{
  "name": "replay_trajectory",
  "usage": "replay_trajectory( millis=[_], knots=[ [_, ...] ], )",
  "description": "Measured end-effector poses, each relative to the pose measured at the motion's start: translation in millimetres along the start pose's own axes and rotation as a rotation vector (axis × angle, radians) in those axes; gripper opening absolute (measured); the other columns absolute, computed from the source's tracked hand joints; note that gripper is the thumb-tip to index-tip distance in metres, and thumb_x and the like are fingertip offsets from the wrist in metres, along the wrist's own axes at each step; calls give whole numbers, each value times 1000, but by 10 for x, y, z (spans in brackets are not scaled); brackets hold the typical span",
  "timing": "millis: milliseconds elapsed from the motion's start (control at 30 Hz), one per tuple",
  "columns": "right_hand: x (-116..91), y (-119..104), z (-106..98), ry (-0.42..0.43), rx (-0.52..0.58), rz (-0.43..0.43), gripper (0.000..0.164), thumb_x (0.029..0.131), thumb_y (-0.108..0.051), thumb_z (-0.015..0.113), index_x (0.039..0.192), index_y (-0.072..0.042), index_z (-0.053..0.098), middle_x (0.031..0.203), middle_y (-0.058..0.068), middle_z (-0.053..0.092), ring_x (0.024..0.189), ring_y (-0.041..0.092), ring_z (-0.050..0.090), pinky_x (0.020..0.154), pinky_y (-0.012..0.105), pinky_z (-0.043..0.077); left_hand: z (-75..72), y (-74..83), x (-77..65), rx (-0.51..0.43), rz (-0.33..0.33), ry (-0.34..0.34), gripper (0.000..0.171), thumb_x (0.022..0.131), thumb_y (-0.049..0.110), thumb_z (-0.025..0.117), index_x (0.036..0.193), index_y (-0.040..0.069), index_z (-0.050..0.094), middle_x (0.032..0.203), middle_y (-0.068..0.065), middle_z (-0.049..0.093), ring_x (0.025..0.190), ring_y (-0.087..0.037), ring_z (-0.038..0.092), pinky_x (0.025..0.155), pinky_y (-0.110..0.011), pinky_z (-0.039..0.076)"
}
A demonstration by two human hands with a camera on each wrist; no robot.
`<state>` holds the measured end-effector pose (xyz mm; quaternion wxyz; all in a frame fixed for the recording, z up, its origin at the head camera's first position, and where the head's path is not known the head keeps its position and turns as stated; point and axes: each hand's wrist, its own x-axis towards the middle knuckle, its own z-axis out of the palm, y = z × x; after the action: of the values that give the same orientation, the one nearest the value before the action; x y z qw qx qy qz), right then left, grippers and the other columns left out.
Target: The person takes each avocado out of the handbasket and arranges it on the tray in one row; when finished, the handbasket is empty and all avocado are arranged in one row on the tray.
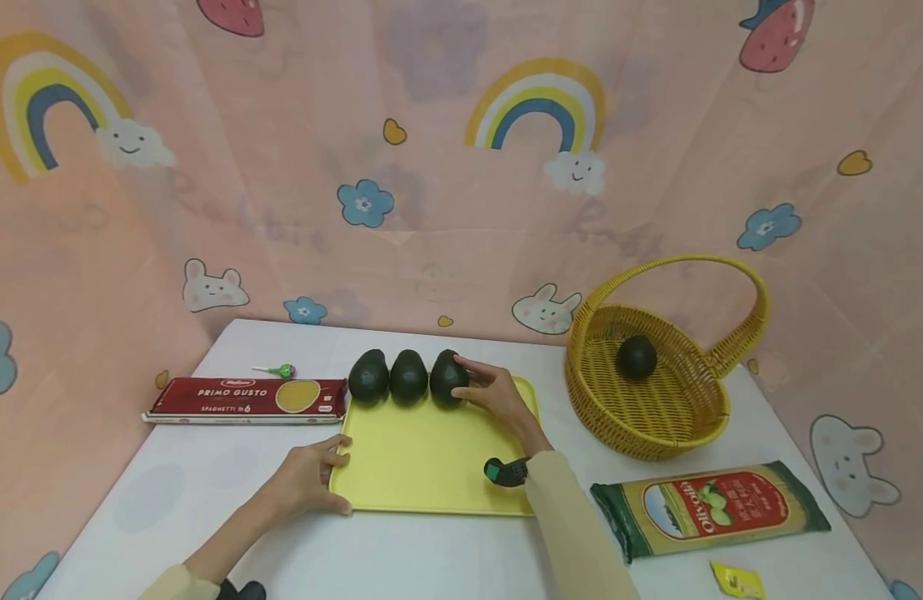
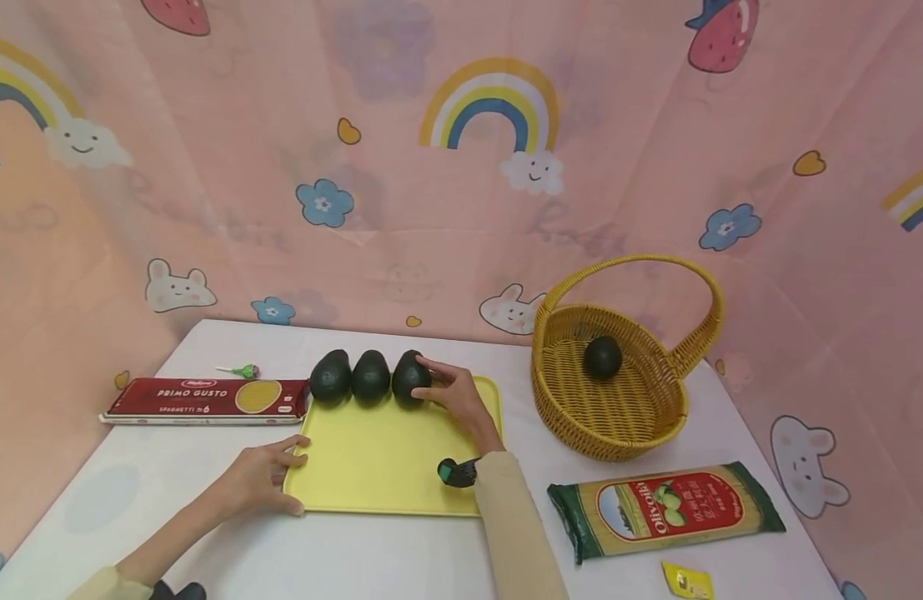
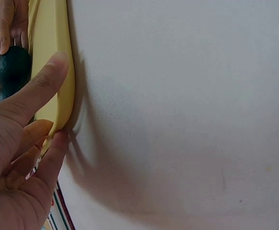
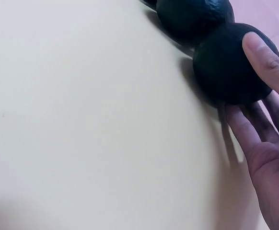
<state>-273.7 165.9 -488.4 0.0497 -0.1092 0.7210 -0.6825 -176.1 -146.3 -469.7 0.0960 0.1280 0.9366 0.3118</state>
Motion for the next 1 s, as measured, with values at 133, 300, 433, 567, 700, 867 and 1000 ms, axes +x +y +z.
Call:
replay_trajectory(
  millis=[133, 300, 433, 567, 700, 867, 1000],
  knots=[
    [-7, -18, 2, -12, -29, 26, 57, 82, -4, 74, 136, -10, 55, 135, 16, 54, 118, 30, 56, 78, 20, 53, -2, -3, 0, -9, -3, -5, 71, 49, 19, 94, 111, -6, 68, 135, -11, 56, 91, -16, 66, 80, -28, 56],
    [-64, -133, 7, -43, -10, 31, 57, 85, -2, 71, 138, -5, 51, 137, 22, 51, 118, 35, 55, 77, 18, 52, -5, -13, -4, 4, 54, -5, 72, 49, 19, 94, 110, -9, 67, 132, -13, 58, 93, -19, 67, 82, -31, 56],
    [-107, -232, 15, -69, -1, 34, 58, 85, 1, 69, 139, -2, 47, 138, 25, 48, 120, 40, 52, 77, 17, 51, -13, -2, -11, 19, 68, -2, 72, 49, 20, 95, 109, -9, 68, 130, -13, 59, 93, -18, 66, 84, -33, 55],
    [-85, -182, 1, -71, -5, 25, 60, 85, 1, 69, 140, -3, 46, 139, 24, 47, 120, 40, 52, 77, 16, 51, -24, -1, -21, 19, 74, -6, 73, 50, 21, 94, 110, -9, 67, 130, -13, 59, 91, -16, 66, 82, -32, 56],
    [-30, -45, -30, -56, -30, 17, 60, 85, -2, 71, 140, -8, 49, 140, 18, 49, 120, 35, 54, 76, 16, 51, -30, -10, -19, 24, 93, -13, 73, 51, 22, 94, 111, -10, 66, 130, -14, 59, 89, -15, 66, 79, -29, 56],
    [-7, 29, -53, -39, -58, 17, 61, 83, -7, 74, 139, -14, 52, 136, 13, 54, 116, 28, 59, 74, 18, 51, -32, -8, -18, 9, 83, -11, 73, 51, 19, 94, 110, -11, 66, 130, -15, 59, 89, -17, 67, 79, -28, 57],
    [-21, 20, -81, -33, -67, 11, 60, 83, -8, 74, 139, -15, 52, 137, 12, 54, 115, 27, 59, 77, 20, 52, -35, 6, -26, -12, 62, -9, 72, 50, 17, 94, 110, -11, 66, 131, -15, 58, 93, -21, 68, 80, -30, 56]
  ],
)
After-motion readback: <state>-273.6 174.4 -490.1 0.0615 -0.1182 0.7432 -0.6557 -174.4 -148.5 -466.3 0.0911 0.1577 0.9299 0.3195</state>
